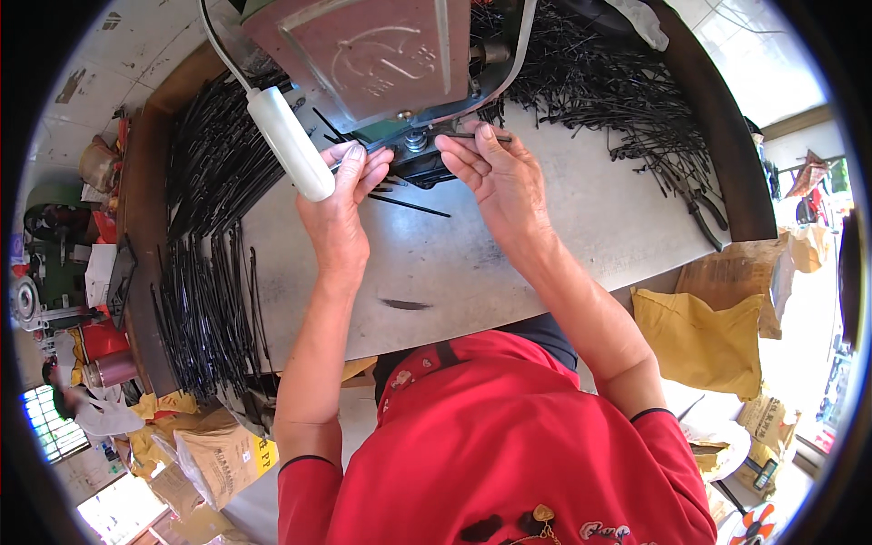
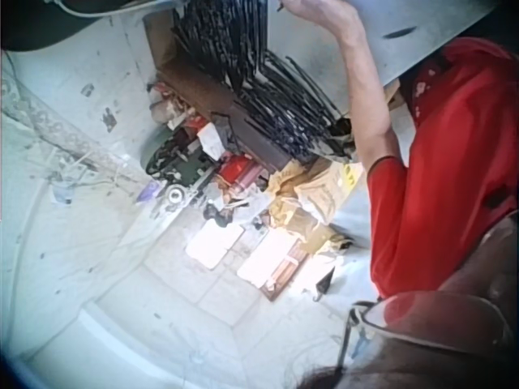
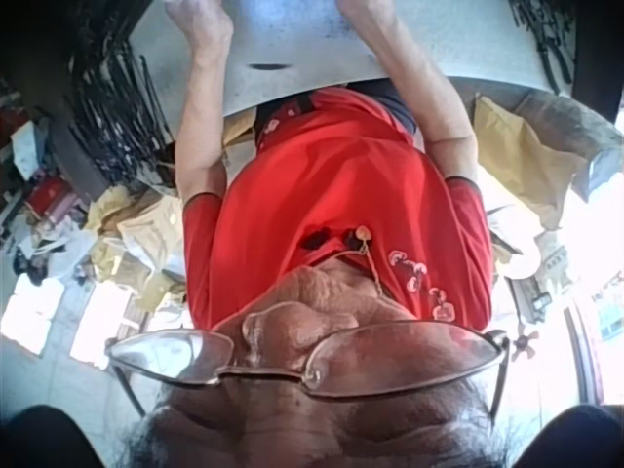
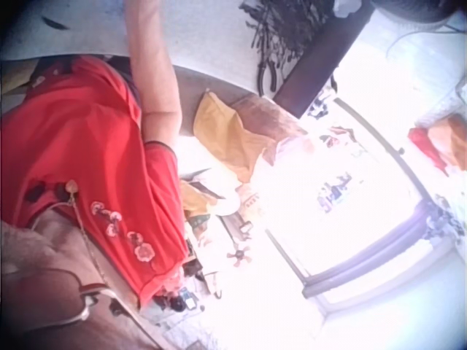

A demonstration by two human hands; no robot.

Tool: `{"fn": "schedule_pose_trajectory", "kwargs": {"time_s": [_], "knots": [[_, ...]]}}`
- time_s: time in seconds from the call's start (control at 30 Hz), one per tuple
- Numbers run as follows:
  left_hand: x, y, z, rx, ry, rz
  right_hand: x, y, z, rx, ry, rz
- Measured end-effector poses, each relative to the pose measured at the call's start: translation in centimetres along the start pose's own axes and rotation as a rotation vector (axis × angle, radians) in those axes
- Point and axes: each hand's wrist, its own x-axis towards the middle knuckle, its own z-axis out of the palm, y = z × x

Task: The person repeatedly picks up thin black metal rods from a pile on a workbench, inserts them into a manual bending machine, and operates a lever to bend them. The bent rods are then placed into a separate pile on the table. The process is repeated continuously throughout the clip.

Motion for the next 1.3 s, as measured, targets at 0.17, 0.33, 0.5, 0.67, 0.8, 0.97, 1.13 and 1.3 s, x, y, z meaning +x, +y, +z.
{"fn": "schedule_pose_trajectory", "kwargs": {"time_s": [0.17,0.33,0.5,0.67,0.8,0.97,1.13,1.3], "knots": [[0.1,-0.2,0.2,-0.039,0.060,-0.018,-0.2,-0.4,0.2,-0.081,-0.036,-0.030],[0.1,-0.5,0.4,-0.096,0.089,-0.069,-0.8,-0.1,0.3,-0.174,-0.046,-0.140],[-0.3,-0.9,0.6,-0.115,0.086,-0.098,-0.8,0.2,0.4,-0.143,-0.028,-0.166],[-0.1,-1.6,0.1,-0.153,0.041,-0.109,-0.4,0.1,0.4,-0.142,-0.030,-0.132],[0.5,-2.2,-1.3,-0.199,-0.005,-0.195,-0.6,0.3,0.4,-0.160,-0.057,-0.129],[-0.3,-1.2,-0.2,-0.171,0.034,-0.144,-0.4,0.3,0.2,-0.146,-0.067,-0.135],[0.2,-1.6,-0.1,-0.149,0.002,-0.096,0.1,0.1,0.1,-0.106,-0.035,-0.109],[1.4,-1.0,-1.2,-0.099,-0.060,-0.228,-0.2,-0.6,0.5,-0.243,-0.053,-0.109]]}}
